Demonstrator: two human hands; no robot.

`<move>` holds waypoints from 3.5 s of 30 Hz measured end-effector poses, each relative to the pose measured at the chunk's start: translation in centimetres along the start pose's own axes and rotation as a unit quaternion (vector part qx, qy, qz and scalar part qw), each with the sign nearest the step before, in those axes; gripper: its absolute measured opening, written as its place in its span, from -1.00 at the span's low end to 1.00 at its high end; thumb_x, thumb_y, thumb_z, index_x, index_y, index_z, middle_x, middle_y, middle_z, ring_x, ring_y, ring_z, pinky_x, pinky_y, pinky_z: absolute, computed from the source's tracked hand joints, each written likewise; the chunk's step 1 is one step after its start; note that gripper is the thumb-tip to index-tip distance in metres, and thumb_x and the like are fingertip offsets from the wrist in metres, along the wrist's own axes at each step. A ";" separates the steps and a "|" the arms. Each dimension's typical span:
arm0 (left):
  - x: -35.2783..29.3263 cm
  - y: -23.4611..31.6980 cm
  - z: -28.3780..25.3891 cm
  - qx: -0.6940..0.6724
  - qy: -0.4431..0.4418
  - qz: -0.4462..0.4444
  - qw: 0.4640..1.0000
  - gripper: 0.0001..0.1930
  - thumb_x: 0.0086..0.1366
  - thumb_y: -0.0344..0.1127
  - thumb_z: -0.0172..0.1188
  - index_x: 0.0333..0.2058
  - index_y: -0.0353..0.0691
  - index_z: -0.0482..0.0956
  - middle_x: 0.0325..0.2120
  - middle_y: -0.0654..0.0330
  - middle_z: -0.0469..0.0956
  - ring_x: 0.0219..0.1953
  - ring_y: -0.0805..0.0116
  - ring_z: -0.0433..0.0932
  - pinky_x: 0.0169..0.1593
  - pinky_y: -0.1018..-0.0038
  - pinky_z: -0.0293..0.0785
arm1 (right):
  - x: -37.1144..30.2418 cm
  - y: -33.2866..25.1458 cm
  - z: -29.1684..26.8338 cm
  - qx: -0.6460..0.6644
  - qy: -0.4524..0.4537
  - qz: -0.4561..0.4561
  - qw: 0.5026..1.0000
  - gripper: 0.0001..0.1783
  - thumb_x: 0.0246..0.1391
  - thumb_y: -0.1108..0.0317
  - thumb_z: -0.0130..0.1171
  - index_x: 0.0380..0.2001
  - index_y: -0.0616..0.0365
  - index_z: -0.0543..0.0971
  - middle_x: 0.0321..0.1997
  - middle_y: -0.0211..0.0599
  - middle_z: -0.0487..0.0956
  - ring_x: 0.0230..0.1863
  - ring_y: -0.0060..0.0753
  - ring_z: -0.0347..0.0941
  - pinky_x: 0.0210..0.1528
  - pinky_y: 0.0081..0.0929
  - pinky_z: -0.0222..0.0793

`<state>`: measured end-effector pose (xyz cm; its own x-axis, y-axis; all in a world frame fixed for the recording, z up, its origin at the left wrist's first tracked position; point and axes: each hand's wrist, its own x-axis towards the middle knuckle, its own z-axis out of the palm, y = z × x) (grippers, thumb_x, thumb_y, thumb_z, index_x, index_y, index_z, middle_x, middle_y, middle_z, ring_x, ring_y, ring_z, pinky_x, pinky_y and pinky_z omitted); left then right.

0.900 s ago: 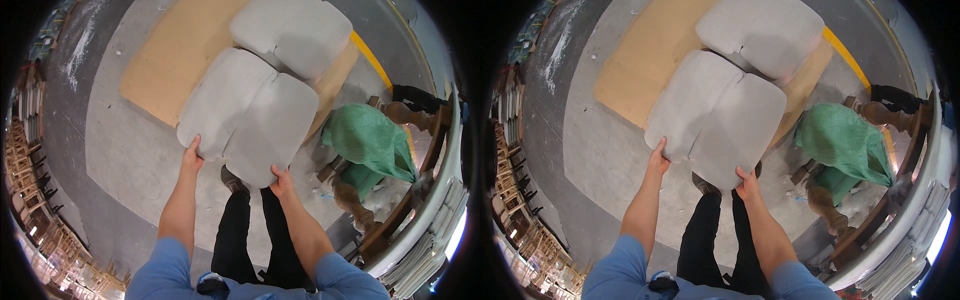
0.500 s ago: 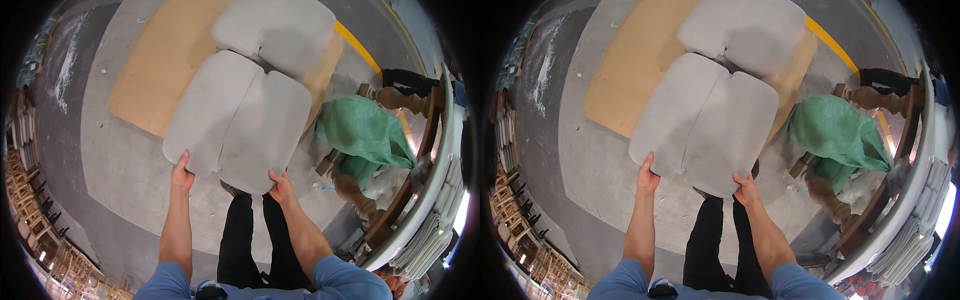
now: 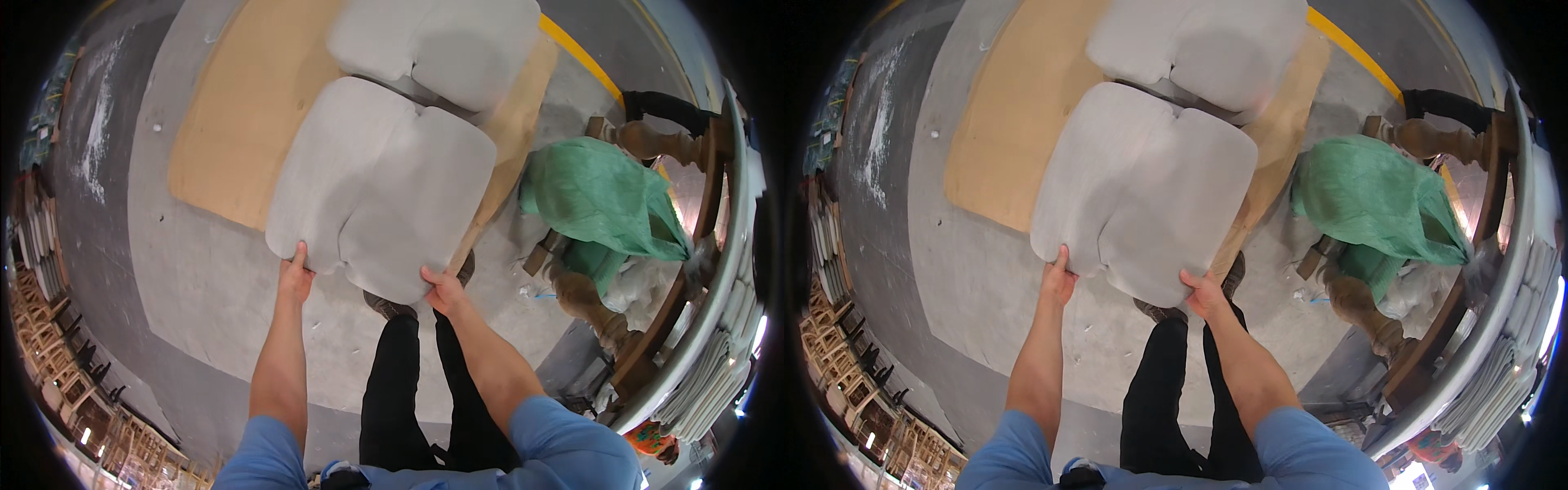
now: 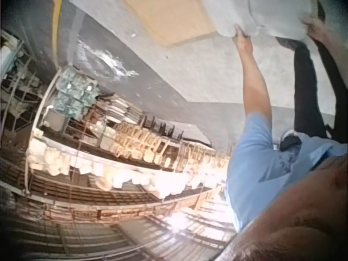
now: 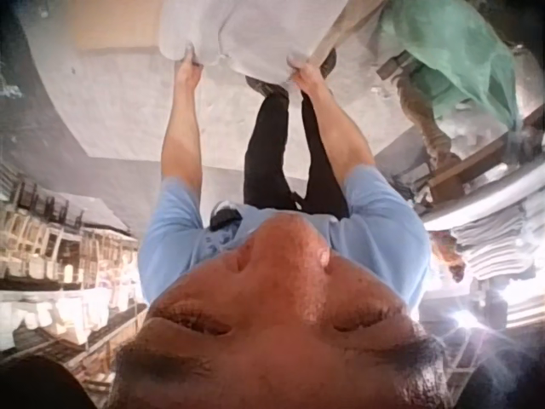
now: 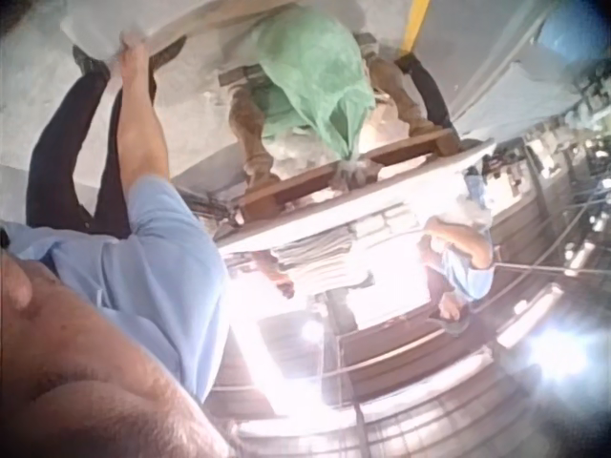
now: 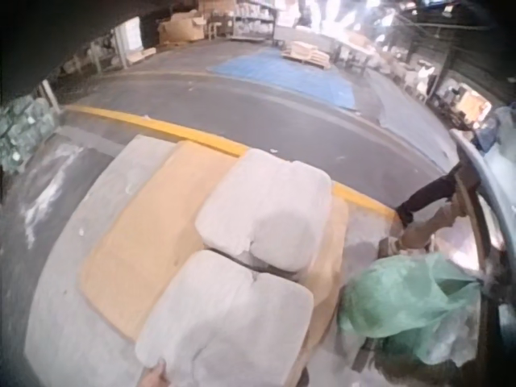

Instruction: The person picks up white foam inserts and gray fabric covers, inserts the foam into the covers, and places the finished cushions on a nearby stack. The person repeats this process multiple times while coworkers handle similar items nearby.

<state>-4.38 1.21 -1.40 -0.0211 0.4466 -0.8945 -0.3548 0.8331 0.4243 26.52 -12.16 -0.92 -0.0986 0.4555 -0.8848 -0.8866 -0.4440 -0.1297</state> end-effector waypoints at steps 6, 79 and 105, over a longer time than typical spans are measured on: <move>-3.6 0.8 2.2 0.229 0.078 0.002 0.970 -0.07 0.33 0.15 0.32 0.44 -0.20 0.05 0.26 -0.01 0.38 0.20 0.09 0.48 0.15 0.16 0.50 | -0.2 0.3 2.0 -0.294 0.173 -0.065 0.938 -0.23 0.14 0.33 0.36 0.37 0.11 0.26 0.15 -0.17 0.57 0.18 -0.13 0.51 0.17 -0.09 0.47; -98.2 -18.2 56.6 0.158 -0.960 0.018 -0.230 -0.68 0.44 -0.30 0.01 0.13 -0.17 0.43 0.10 -0.10 0.48 0.09 -0.33 0.53 0.16 -0.27 0.47 | -67.1 1.9 -48.8 0.052 0.431 -0.180 0.883 -0.64 0.24 0.20 0.21 0.04 0.08 0.62 -0.21 -0.34 0.67 -0.33 -0.37 0.65 -0.40 -0.34 0.51; -90.1 -33.2 67.4 0.425 -0.814 0.177 0.353 -0.35 0.36 -0.06 0.30 0.29 -0.31 0.42 0.01 -0.10 0.62 0.10 -0.02 0.58 0.28 0.00 0.35 | -110.6 -43.0 -76.9 0.221 0.545 -0.619 0.520 -0.60 0.26 0.00 0.26 -0.09 0.12 0.56 -0.41 -0.48 0.50 -0.55 -0.56 0.38 -0.61 -0.52 0.32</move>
<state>72.29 -44.69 74.57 0.8879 -0.4097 0.2091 -0.1753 0.1188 0.9773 110.32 -102.76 68.13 0.7735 -0.6338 -0.0047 -0.0064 -0.0003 -1.0000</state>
